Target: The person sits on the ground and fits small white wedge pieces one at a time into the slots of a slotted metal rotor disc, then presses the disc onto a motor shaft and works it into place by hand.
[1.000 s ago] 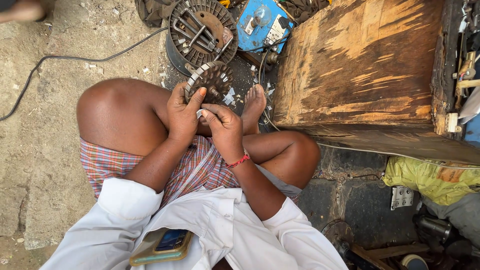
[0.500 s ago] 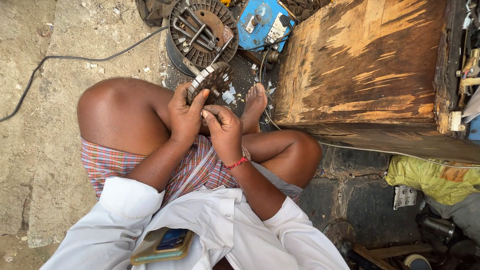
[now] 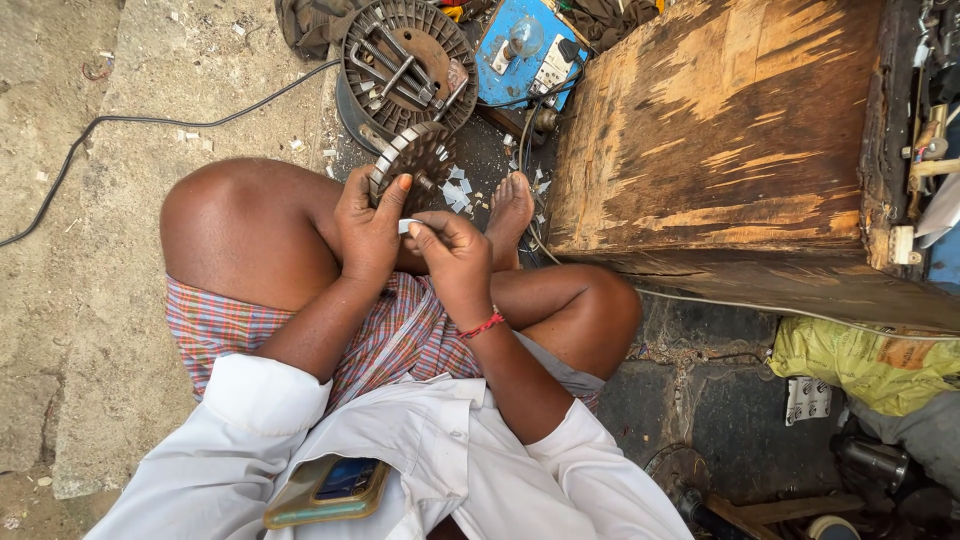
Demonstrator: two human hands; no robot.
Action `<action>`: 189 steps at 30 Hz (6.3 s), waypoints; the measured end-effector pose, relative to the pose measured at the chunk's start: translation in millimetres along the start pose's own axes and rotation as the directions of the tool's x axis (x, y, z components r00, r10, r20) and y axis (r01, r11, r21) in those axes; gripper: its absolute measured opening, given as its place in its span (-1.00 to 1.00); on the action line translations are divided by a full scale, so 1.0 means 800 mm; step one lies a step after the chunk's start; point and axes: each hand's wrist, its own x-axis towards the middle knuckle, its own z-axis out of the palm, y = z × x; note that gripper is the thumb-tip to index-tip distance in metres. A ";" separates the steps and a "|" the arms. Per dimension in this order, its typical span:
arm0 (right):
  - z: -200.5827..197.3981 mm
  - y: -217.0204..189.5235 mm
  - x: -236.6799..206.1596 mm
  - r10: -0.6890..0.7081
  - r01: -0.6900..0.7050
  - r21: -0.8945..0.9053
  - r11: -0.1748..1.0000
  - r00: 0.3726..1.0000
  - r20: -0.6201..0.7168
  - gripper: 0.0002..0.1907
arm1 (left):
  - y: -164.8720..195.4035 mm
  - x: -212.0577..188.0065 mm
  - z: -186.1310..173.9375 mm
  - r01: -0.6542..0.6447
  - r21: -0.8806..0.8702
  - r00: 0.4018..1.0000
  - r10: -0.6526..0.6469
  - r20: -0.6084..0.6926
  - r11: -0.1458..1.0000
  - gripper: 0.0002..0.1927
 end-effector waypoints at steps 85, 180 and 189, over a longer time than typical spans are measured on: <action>-0.064 0.095 -0.009 -0.035 0.115 -0.281 0.953 0.961 0.274 -0.93 | 0.029 0.020 -0.031 -0.014 -0.102 1.000 0.013 -0.003 0.995 -0.83; -0.133 0.109 0.034 0.076 -0.081 0.245 0.966 0.997 0.030 -0.75 | 0.010 -0.006 0.003 0.485 -0.261 0.872 -0.440 0.214 0.835 -0.76; -0.122 0.095 0.031 0.144 -0.144 0.156 0.977 0.990 0.011 -0.62 | 0.012 -0.005 0.002 0.464 -0.245 0.882 -0.421 0.209 0.851 -0.76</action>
